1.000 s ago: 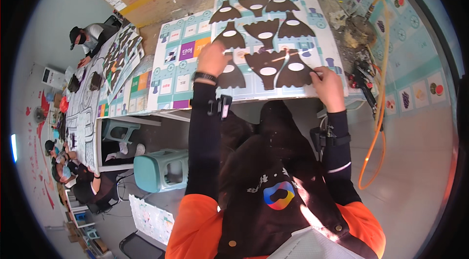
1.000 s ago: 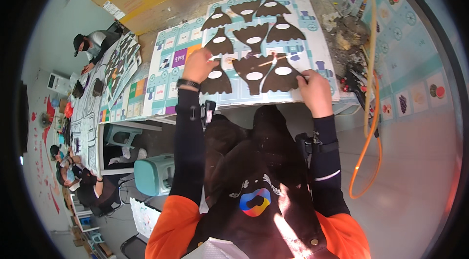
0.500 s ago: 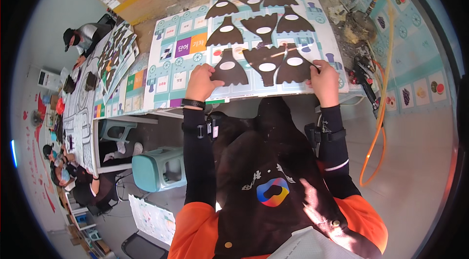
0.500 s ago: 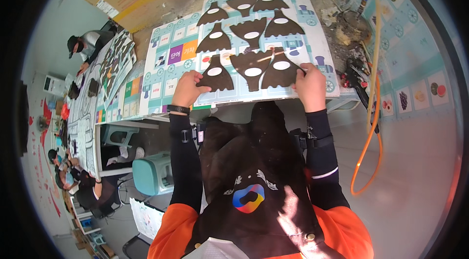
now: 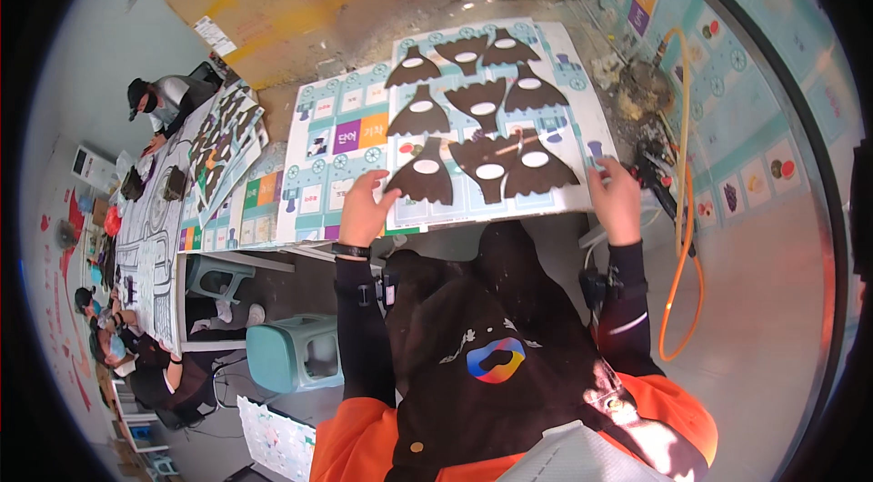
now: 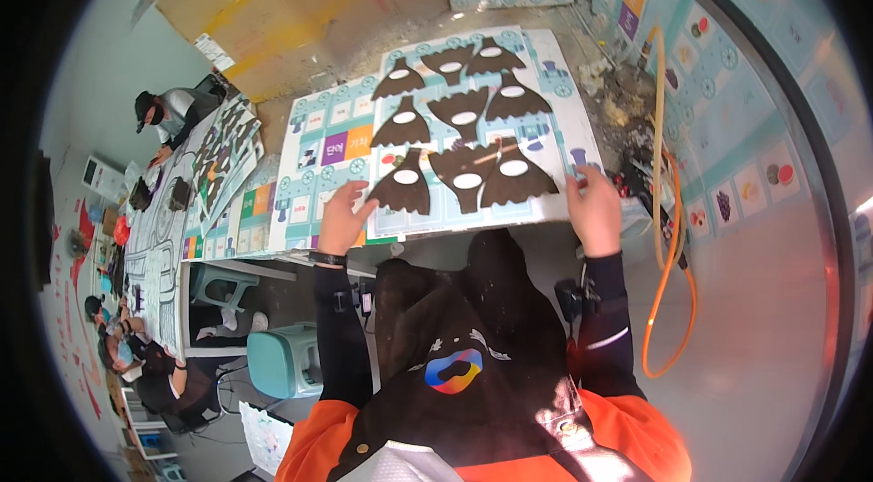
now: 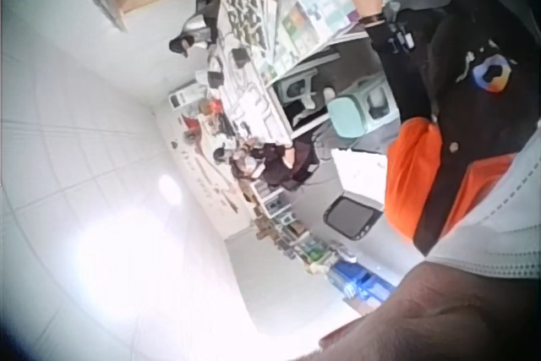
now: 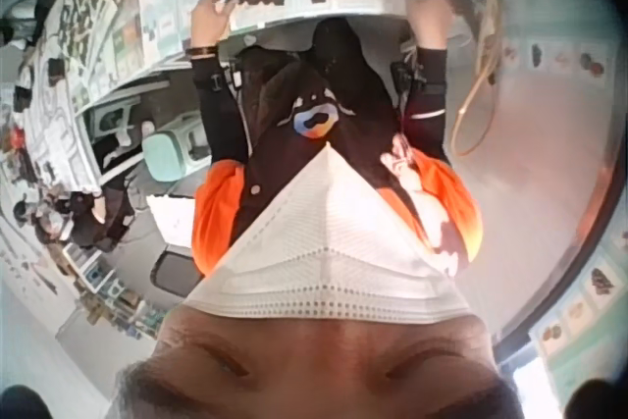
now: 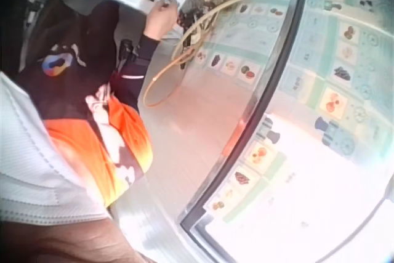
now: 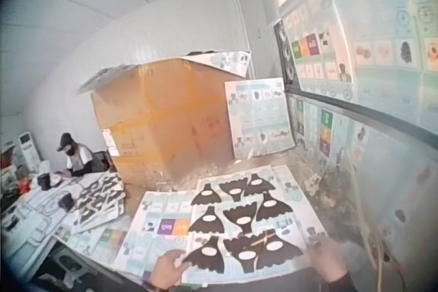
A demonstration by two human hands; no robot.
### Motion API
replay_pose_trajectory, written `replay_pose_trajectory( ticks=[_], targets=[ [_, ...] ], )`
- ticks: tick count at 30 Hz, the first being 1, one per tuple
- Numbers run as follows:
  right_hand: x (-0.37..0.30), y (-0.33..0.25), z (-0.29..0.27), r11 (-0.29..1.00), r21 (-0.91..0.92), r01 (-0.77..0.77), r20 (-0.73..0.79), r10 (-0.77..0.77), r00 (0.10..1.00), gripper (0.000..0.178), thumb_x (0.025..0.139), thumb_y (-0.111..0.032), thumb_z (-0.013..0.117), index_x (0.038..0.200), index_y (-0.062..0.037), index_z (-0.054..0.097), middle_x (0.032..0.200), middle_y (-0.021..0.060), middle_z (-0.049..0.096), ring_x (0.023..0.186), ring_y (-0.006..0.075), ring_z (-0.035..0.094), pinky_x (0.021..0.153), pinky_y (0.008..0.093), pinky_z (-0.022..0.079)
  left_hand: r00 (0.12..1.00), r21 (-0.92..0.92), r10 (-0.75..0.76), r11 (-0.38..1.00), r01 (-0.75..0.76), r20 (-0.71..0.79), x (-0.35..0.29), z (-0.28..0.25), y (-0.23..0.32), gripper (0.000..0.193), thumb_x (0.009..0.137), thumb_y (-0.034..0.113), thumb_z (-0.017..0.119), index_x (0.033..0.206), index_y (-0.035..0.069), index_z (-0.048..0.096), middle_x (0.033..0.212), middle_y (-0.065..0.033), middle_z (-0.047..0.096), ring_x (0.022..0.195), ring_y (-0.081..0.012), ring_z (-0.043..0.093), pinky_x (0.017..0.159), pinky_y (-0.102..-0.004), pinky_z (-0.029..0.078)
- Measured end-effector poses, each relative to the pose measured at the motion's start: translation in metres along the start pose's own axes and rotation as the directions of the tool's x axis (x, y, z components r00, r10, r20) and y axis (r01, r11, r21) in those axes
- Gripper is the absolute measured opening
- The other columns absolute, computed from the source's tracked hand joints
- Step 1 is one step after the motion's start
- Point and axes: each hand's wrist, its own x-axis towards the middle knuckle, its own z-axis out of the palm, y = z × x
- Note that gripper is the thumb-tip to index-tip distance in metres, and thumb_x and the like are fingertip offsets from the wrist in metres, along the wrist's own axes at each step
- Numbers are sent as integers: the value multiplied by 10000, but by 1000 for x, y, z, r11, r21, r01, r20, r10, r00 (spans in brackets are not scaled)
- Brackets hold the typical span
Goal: The recorder is applying adhesive to shoe components using a brush and a pressurized container.
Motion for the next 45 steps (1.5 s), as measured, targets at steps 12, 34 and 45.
replay_pose_trajectory(
  ticks=[12, 34, 45],
  targets=[
    [-81, -2, -71, 703, 635, 320, -56, -372, 927, 388, 673, 85, 603, 598, -65, 254, 544, 42, 284, 472, 163, 304, 485, 302, 212, 890, -753, 83, 502, -426, -448, -151, -91, -47, 322, 705, -7, 537, 571, 49, 248, 553, -13, 284, 520, -147, 263, 515, -326, 183],
    [-67, -43, 4, 837, 457, 301, 216, -433, 875, 392, 701, 89, 645, 611, -43, 287, 551, 61, 298, 469, 203, 307, 475, 341, 216, 958, -518, 105, 823, -234, -266, -45, -20, -45, 348, 802, 14, 603, 636, 45, 299, 588, 4, 254, 570, -95, 257, 519, -316, 224],
    [-63, -29, -25, 915, 267, 302, 89, -335, 938, 354, 765, 36, 627, 622, -41, 313, 563, 57, 307, 523, 142, 297, 505, 320, 234, 916, -732, -100, 637, -242, -389, -4, 17, -106, 332, 810, 39, 612, 620, 56, 341, 595, 43, 275, 602, -39, 297, 526, -281, 250]
  ],
)
